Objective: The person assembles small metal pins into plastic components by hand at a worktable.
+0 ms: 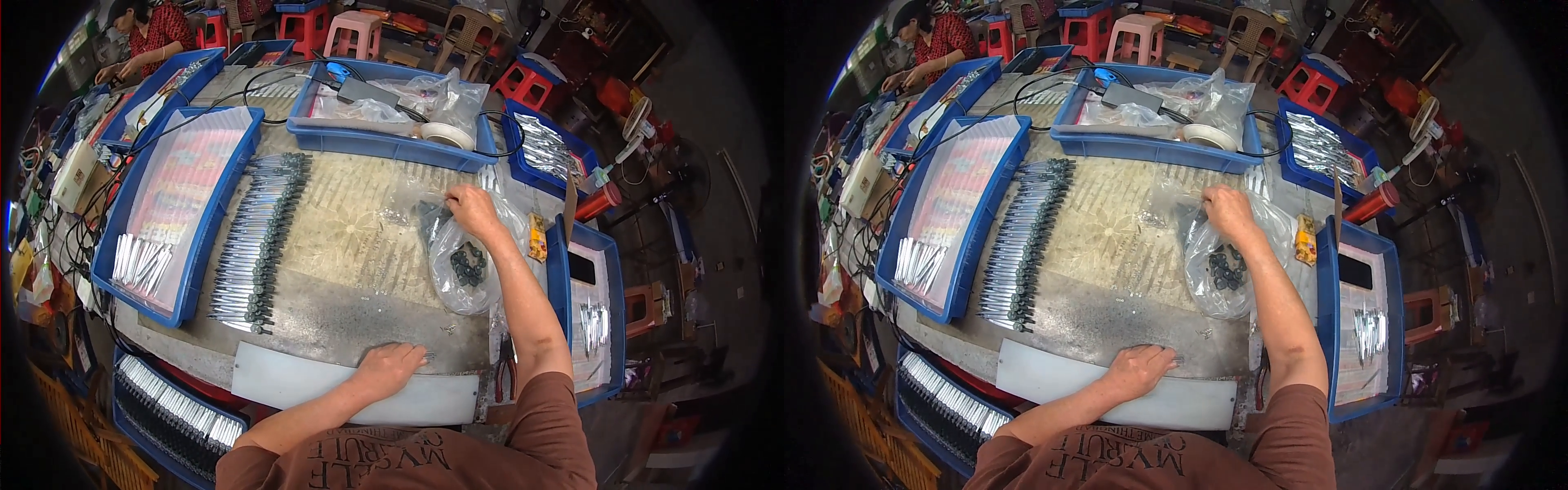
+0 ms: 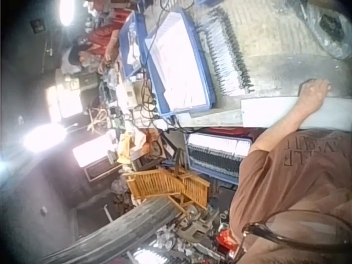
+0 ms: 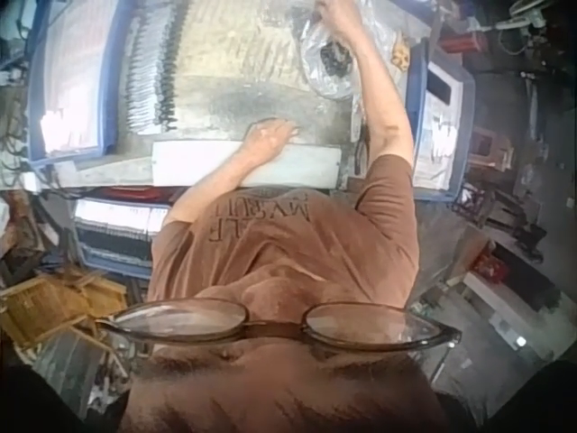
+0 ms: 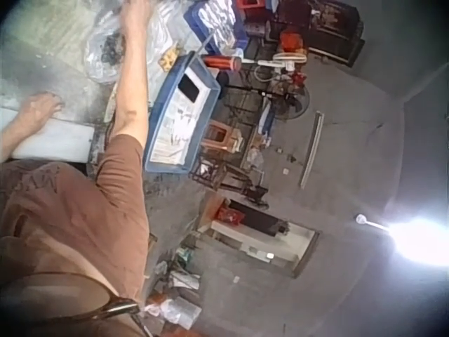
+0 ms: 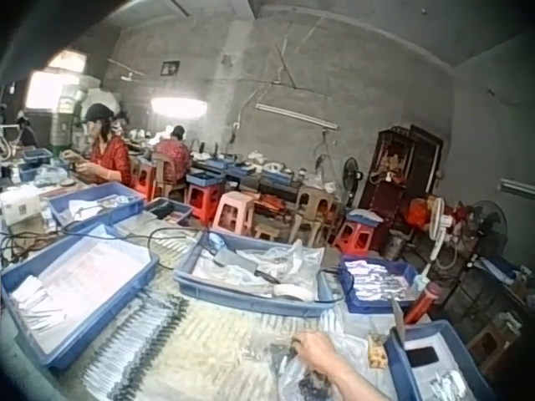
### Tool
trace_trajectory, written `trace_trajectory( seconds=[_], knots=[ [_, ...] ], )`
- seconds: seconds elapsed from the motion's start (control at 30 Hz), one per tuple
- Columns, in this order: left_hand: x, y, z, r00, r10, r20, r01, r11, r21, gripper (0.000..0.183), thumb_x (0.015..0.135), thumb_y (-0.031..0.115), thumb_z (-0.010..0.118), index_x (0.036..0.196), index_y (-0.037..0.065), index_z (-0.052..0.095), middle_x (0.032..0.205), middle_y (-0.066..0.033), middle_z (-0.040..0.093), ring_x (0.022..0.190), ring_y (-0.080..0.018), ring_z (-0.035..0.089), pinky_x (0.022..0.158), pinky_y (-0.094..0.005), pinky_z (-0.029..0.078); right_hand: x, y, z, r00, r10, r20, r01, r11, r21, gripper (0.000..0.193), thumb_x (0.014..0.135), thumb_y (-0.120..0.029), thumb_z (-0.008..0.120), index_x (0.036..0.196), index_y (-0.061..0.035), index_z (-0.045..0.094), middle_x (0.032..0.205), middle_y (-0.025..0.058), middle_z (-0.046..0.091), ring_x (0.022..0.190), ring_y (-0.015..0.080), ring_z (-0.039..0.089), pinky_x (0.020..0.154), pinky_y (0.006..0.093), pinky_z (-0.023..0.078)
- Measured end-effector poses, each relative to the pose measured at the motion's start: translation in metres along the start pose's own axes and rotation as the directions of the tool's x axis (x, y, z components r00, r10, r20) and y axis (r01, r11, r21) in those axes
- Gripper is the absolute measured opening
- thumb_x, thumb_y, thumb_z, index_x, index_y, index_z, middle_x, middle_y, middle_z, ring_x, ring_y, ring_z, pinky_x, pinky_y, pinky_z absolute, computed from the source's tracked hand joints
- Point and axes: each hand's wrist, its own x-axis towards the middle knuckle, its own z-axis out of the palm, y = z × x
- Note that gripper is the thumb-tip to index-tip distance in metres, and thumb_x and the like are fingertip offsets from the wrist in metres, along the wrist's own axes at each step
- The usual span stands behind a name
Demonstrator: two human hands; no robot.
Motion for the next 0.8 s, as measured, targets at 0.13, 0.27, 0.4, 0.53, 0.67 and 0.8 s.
trace_trajectory(
  seconds=[0.13, 0.27, 0.4, 0.53, 0.67, 0.8],
  knots=[
    [-0.001, -0.001, 0.000, 1.000, -0.002, -0.001, 0.002, 1.000, -0.009, 0.013, 0.076, 0.015, 0.061, 0.081, 0.008, 0.052, 0.062, -0.0056, 0.049, 0.056, -0.0232, 0.056, 0.049, -0.0345, 0.048, -0.013, 0.000, -0.009, 0.994, -0.008, -0.106, 0.018, 0.996, 0.092, 0.011, 0.074, -0.012, 0.058, 0.081, -0.0053, 0.063, 0.081, 0.0107, 0.060, 0.081, 0.0277, 0.058, 0.071, 0.0405, 0.044],
    [0.000, -0.001, 0.000, 1.000, 0.021, 0.017, -0.021, 1.000, 0.019, 0.014, 0.078, 0.018, 0.058, 0.084, 0.006, 0.053, 0.065, -0.0062, 0.051, 0.057, -0.0221, 0.056, 0.047, -0.0335, 0.048, -0.029, 0.002, -0.012, 0.923, -0.007, -0.385, 0.088, 0.977, 0.193, 0.008, 0.073, -0.009, 0.060, 0.080, -0.0056, 0.062, 0.078, 0.0087, 0.059, 0.077, 0.0256, 0.058, 0.067, 0.0360, 0.041],
    [0.000, 0.000, -0.002, 0.999, 0.004, 0.040, -0.005, 1.000, 0.023, 0.014, 0.078, 0.018, 0.058, 0.084, 0.007, 0.053, 0.065, -0.0064, 0.051, 0.058, -0.0224, 0.057, 0.048, -0.0337, 0.048, -0.038, 0.004, -0.016, 0.883, 0.037, -0.469, 0.101, 0.958, 0.267, 0.007, 0.073, -0.008, 0.061, 0.079, -0.0051, 0.060, 0.077, 0.0071, 0.059, 0.075, 0.0247, 0.057, 0.065, 0.0351, 0.041],
    [0.001, 0.001, -0.002, 1.000, 0.003, 0.023, -0.003, 1.000, 0.014, 0.013, 0.078, 0.018, 0.058, 0.083, 0.007, 0.052, 0.065, -0.0064, 0.051, 0.058, -0.0229, 0.057, 0.049, -0.0339, 0.048, -0.044, 0.006, -0.020, 0.816, 0.058, -0.575, 0.113, 0.960, 0.257, 0.008, 0.072, -0.008, 0.061, 0.079, -0.0049, 0.060, 0.079, 0.0070, 0.059, 0.076, 0.0246, 0.057, 0.065, 0.0347, 0.041],
    [0.001, 0.001, -0.003, 1.000, 0.003, 0.021, -0.003, 1.000, 0.012, 0.013, 0.078, 0.017, 0.058, 0.082, 0.007, 0.051, 0.065, -0.0068, 0.051, 0.058, -0.0238, 0.057, 0.049, -0.0345, 0.048, -0.049, 0.001, -0.027, 0.835, -0.054, -0.548, 0.143, 0.982, 0.120, 0.008, 0.072, -0.007, 0.061, 0.079, -0.0046, 0.060, 0.079, 0.0073, 0.059, 0.075, 0.0247, 0.057, 0.064, 0.0338, 0.040],
    [0.002, 0.001, -0.003, 0.999, -0.010, 0.035, 0.009, 1.000, 0.022, 0.013, 0.078, 0.017, 0.058, 0.081, 0.007, 0.051, 0.065, -0.0071, 0.051, 0.059, -0.0245, 0.057, 0.049, -0.0349, 0.048, -0.053, -0.004, -0.032, 0.794, 0.016, -0.608, 0.129, 0.973, 0.194, 0.008, 0.072, -0.008, 0.062, 0.078, -0.0054, 0.060, 0.079, 0.0066, 0.059, 0.073, 0.0234, 0.057, 0.065, 0.0332, 0.039]
  ],
)
